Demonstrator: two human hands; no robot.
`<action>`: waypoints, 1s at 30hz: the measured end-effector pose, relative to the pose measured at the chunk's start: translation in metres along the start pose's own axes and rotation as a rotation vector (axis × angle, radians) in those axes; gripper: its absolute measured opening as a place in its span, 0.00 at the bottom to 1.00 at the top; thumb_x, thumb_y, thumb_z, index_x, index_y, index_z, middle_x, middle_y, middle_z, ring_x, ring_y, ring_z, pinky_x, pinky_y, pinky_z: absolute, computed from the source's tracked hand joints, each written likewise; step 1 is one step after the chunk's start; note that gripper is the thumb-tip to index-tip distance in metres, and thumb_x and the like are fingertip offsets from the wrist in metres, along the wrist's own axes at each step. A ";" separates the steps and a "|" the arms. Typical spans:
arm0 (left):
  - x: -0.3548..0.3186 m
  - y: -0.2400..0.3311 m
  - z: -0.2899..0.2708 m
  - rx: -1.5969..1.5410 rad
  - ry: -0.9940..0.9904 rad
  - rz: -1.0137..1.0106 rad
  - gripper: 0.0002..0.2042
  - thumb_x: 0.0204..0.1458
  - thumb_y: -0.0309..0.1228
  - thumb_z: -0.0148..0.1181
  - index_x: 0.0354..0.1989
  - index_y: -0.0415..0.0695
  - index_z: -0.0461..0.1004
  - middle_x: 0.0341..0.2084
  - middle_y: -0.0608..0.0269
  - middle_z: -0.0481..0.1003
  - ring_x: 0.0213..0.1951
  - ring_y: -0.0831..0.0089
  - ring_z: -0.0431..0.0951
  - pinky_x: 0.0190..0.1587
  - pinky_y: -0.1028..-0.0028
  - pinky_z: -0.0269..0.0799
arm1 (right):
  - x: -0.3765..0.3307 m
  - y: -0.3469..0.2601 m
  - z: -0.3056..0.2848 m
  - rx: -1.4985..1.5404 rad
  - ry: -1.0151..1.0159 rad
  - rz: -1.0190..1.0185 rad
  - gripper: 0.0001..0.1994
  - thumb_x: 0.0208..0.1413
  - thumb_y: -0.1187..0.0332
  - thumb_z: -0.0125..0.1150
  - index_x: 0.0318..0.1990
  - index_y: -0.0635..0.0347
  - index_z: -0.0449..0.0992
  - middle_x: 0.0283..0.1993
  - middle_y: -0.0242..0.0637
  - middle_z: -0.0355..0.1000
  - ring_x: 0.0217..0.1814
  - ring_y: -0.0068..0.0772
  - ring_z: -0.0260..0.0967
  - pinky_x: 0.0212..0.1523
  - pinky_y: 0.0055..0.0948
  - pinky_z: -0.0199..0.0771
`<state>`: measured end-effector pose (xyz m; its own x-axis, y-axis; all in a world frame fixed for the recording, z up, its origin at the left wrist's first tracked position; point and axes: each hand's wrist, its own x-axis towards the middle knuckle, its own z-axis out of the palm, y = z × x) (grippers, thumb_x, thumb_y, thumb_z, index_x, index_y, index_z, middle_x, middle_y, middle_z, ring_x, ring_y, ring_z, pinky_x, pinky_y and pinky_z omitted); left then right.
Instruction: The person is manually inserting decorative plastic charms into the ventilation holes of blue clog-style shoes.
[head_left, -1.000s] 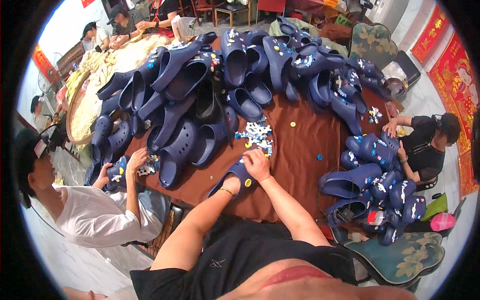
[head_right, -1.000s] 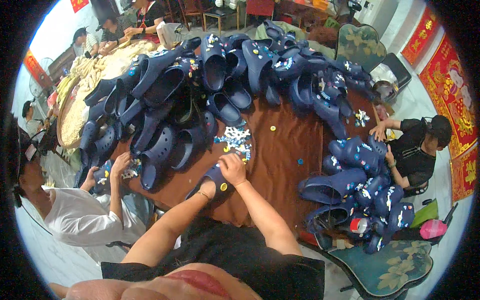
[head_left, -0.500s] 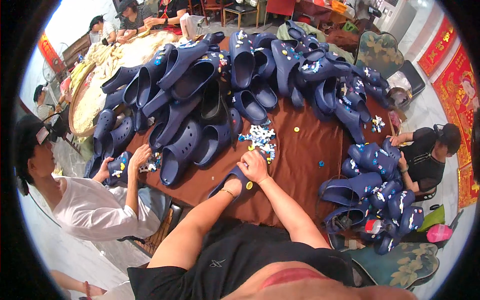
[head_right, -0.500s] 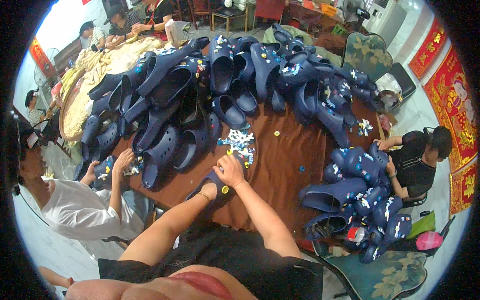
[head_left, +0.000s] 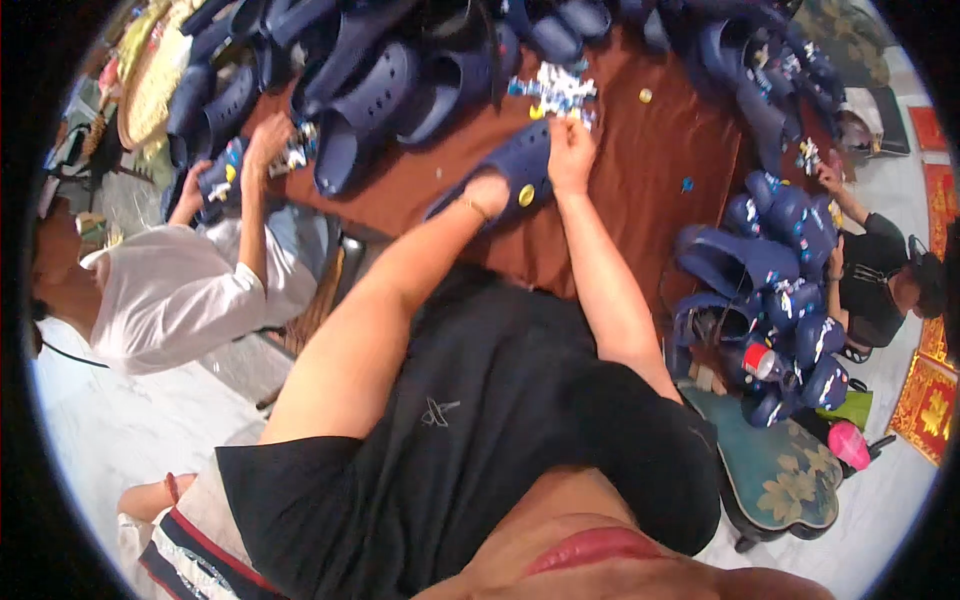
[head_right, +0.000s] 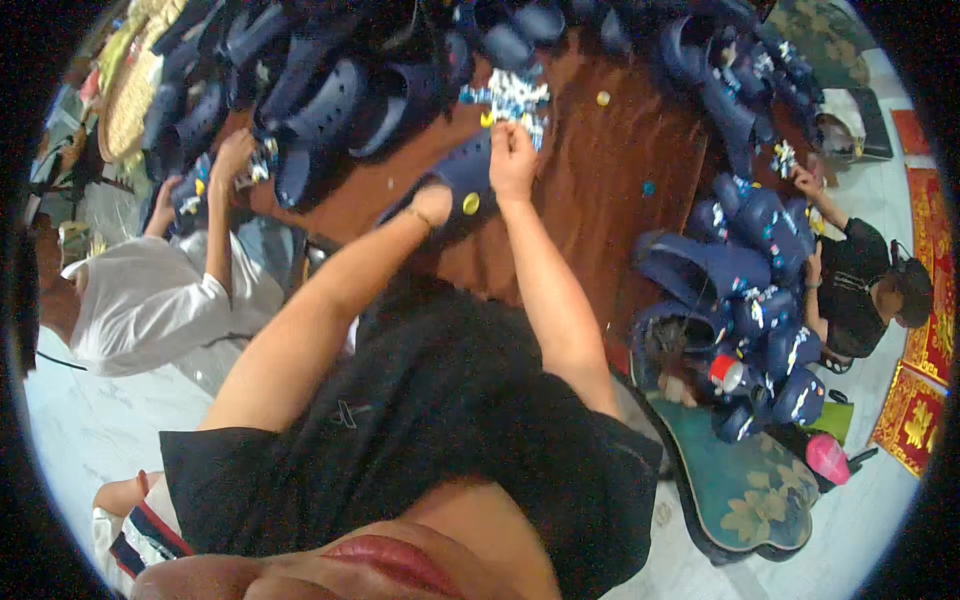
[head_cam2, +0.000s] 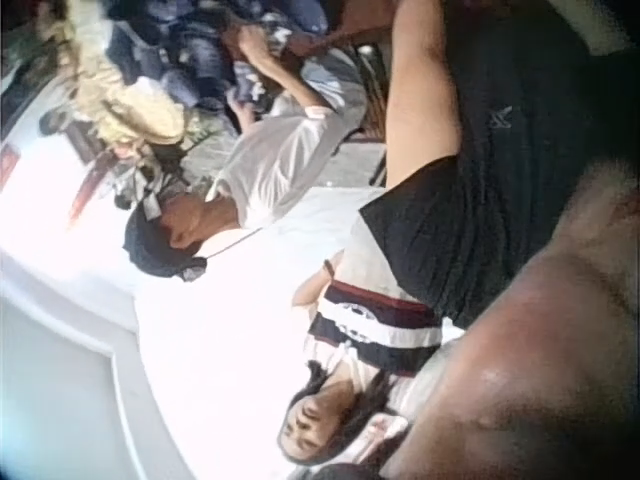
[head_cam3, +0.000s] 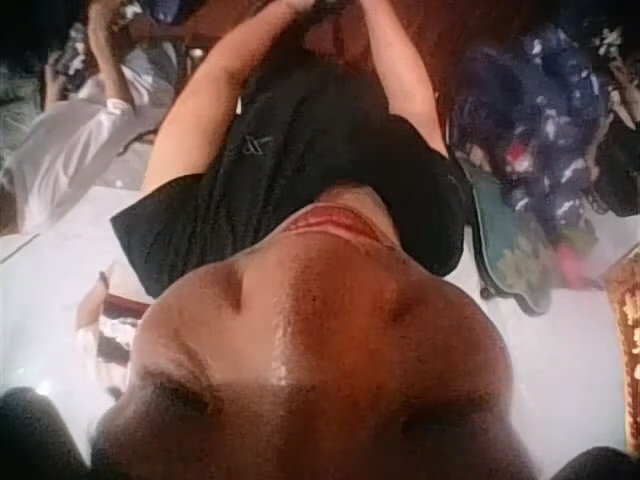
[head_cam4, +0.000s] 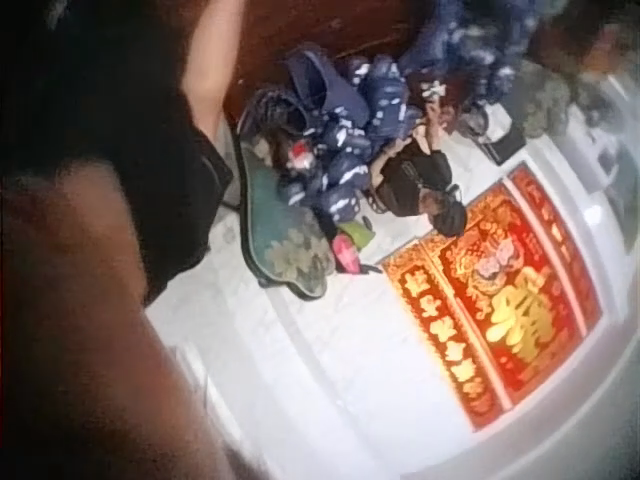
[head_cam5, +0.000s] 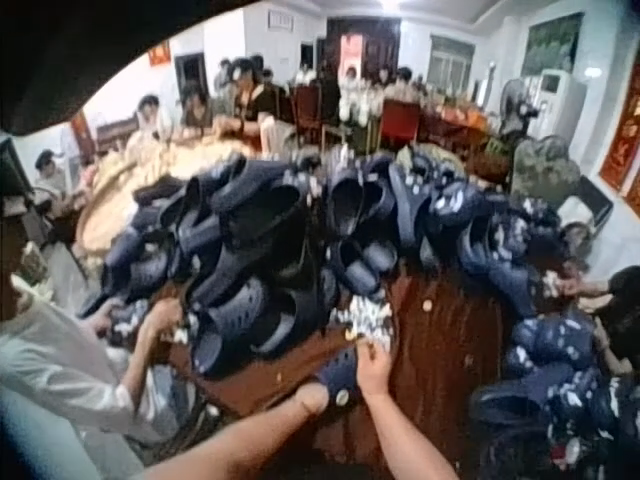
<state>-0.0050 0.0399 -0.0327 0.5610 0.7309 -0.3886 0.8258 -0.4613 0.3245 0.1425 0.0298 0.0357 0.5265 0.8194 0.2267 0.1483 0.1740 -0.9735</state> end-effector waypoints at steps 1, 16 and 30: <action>-0.002 0.000 -0.002 -0.001 0.030 0.060 0.15 0.48 0.33 0.45 0.34 0.39 0.77 0.38 0.46 0.75 0.40 0.54 0.76 0.44 0.60 0.70 | -0.014 0.002 -0.008 -0.019 -0.003 0.041 0.07 0.55 0.69 0.54 0.32 0.64 0.73 0.25 0.32 0.69 0.28 0.17 0.63 0.32 0.21 0.65; -0.028 0.033 -0.053 0.041 -0.237 0.033 0.14 0.47 0.32 0.45 0.32 0.40 0.78 0.36 0.46 0.75 0.39 0.54 0.76 0.44 0.62 0.70 | -0.089 -0.004 -0.038 -0.496 -0.300 -0.393 0.10 0.38 0.71 0.66 0.27 0.57 0.69 0.20 0.33 0.65 0.22 0.35 0.64 0.24 0.32 0.65; -0.027 0.033 -0.051 -0.007 -0.201 -0.037 0.15 0.48 0.31 0.44 0.35 0.38 0.77 0.38 0.46 0.74 0.41 0.54 0.75 0.46 0.60 0.69 | -0.067 -0.002 -0.044 -0.212 -0.130 -0.010 0.09 0.49 0.69 0.60 0.37 0.61 0.72 0.25 0.36 0.70 0.25 0.32 0.67 0.29 0.27 0.67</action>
<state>0.0040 0.0309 0.0322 0.5314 0.6317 -0.5644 0.8458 -0.4324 0.3124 0.1438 -0.0496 0.0234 0.4141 0.8839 0.2172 0.3326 0.0752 -0.9401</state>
